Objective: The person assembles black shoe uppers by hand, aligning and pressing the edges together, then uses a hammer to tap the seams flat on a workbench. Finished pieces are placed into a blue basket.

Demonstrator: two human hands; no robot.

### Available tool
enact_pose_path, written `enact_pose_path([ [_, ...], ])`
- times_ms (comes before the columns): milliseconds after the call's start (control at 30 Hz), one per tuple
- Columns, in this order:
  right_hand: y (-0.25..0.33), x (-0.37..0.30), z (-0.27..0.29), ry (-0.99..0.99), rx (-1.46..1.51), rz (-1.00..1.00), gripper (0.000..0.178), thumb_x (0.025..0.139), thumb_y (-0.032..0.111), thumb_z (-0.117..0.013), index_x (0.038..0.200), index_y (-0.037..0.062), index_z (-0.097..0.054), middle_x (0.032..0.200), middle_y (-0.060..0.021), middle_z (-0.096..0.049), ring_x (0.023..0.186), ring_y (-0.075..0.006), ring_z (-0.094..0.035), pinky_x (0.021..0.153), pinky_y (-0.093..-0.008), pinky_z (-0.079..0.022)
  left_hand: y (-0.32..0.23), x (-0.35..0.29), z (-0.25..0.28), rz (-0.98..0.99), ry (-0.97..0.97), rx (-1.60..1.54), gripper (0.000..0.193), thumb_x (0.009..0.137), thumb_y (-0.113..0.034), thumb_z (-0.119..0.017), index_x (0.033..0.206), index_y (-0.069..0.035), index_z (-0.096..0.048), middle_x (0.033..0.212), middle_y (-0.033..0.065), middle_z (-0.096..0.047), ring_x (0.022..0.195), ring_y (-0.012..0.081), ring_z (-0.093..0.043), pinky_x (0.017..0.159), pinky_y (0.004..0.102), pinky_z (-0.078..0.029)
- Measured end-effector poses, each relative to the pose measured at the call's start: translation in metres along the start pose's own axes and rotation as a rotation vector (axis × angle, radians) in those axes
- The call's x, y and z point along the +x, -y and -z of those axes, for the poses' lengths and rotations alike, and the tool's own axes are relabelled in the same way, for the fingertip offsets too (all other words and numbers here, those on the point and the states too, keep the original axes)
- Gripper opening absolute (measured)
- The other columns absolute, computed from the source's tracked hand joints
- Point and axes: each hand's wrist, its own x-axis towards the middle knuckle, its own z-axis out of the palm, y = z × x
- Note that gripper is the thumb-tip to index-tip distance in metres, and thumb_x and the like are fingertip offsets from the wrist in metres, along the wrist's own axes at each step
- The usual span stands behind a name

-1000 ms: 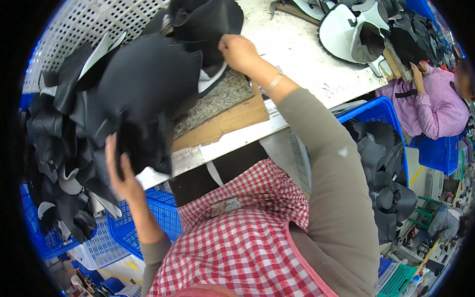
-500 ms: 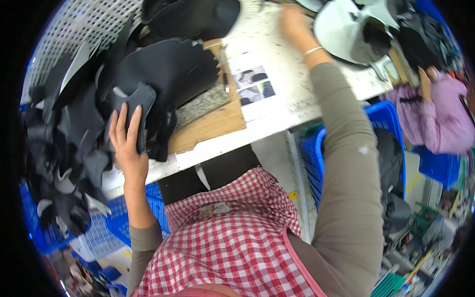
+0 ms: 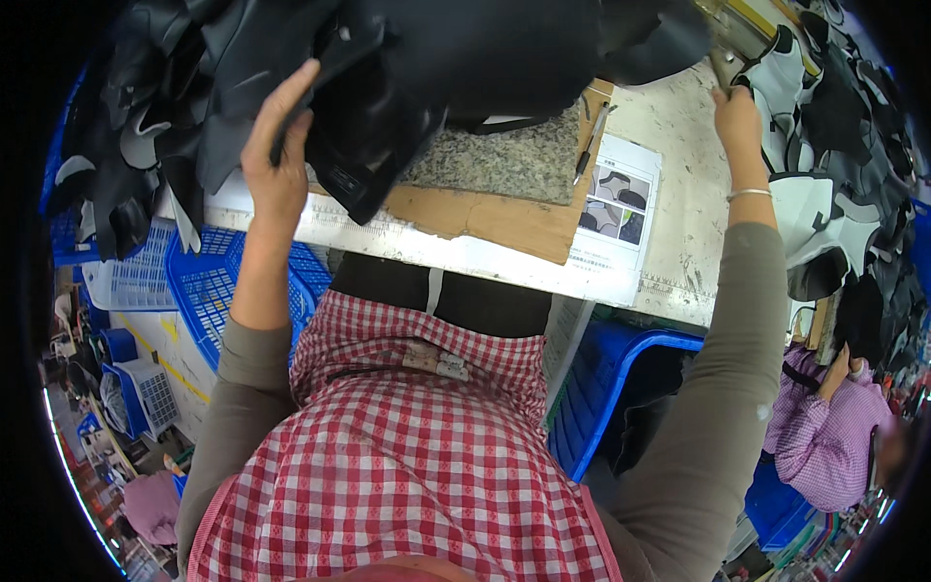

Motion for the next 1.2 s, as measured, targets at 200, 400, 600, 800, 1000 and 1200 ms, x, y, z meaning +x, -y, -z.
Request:
enact_pose_path([
  [200, 0.016, -0.064, 0.104, -0.173, 0.600, -0.115, 0.045, 0.109, 0.043, -0.050, 0.110, 0.0017, -0.068, 0.076, -0.0124, -0.066, 0.062, -0.0247, -0.064, 0.063, -0.0381, -0.052, -0.013, 0.020, 0.002, -0.362, -0.043, 0.358, 0.044, 0.086, -0.007, -0.073, 0.129, -0.016, -0.074, 0.132, 0.0069, -0.071, 0.126, 0.0316, -0.062, 0.104, 0.0390, -0.052],
  [400, -0.021, -0.146, 0.122, -0.016, 0.444, -0.249, 0.043, 0.101, 0.037, -0.064, 0.121, -0.0014, -0.060, 0.083, -0.0162, -0.067, 0.070, -0.0277, -0.066, 0.061, -0.0389, -0.051, -0.016, -0.001, -0.020, -0.380, 0.397, 0.286, 0.077, 0.078, 0.010, -0.066, 0.137, -0.038, -0.065, 0.147, -0.0038, -0.059, 0.141, 0.0312, -0.049, 0.108, 0.0436, -0.052],
  [600, -0.030, -0.206, 0.099, 0.018, 1.303, -0.773, 0.022, 0.104, 0.024, -0.060, 0.093, 0.0068, -0.053, 0.066, 0.0041, -0.040, 0.050, -0.0086, -0.036, 0.043, -0.0270, -0.030, -0.002, -0.014, -0.019, -0.331, 0.400, 0.207, 0.082, 0.078, 0.015, -0.061, 0.141, -0.038, -0.061, 0.152, -0.0033, -0.054, 0.147, 0.0309, -0.042, 0.110, 0.0463, -0.052],
  [800, 0.053, -0.280, 0.121, -0.166, 1.673, -0.595, 0.032, 0.109, 0.035, -0.055, 0.086, 0.0150, -0.046, 0.063, 0.0073, -0.031, 0.050, -0.0058, -0.028, 0.044, -0.0257, -0.024, 0.003, -0.007, -0.013, -0.283, 0.272, 0.117, 0.078, 0.078, 0.014, -0.060, 0.141, -0.032, -0.063, 0.149, 0.0004, -0.057, 0.140, 0.0299, -0.050, 0.106, 0.0399, -0.055],
  [1000, 0.161, -0.321, 0.144, 0.165, 0.989, 0.289, 0.027, 0.106, 0.031, -0.062, 0.108, 0.0036, -0.058, 0.068, -0.0076, -0.057, 0.058, -0.0200, -0.059, 0.055, -0.0328, -0.048, -0.013, 0.028, 0.004, -0.425, 0.134, 0.161, 0.055, 0.081, -0.007, -0.069, 0.135, -0.018, -0.067, 0.137, 0.0168, -0.061, 0.123, 0.0399, -0.060, 0.091, 0.0442, -0.058],
  [1200, 0.212, -0.285, 0.130, 0.223, 0.841, 0.119, 0.037, 0.107, 0.036, -0.058, 0.109, -0.0013, -0.058, 0.077, -0.0286, -0.064, 0.075, -0.0488, -0.066, 0.064, -0.0481, -0.051, -0.043, 0.041, -0.003, -0.524, 0.269, 0.277, 0.053, 0.085, -0.009, -0.063, 0.136, -0.024, -0.066, 0.138, 0.0139, -0.062, 0.125, 0.0432, -0.057, 0.096, 0.0461, -0.057],
])
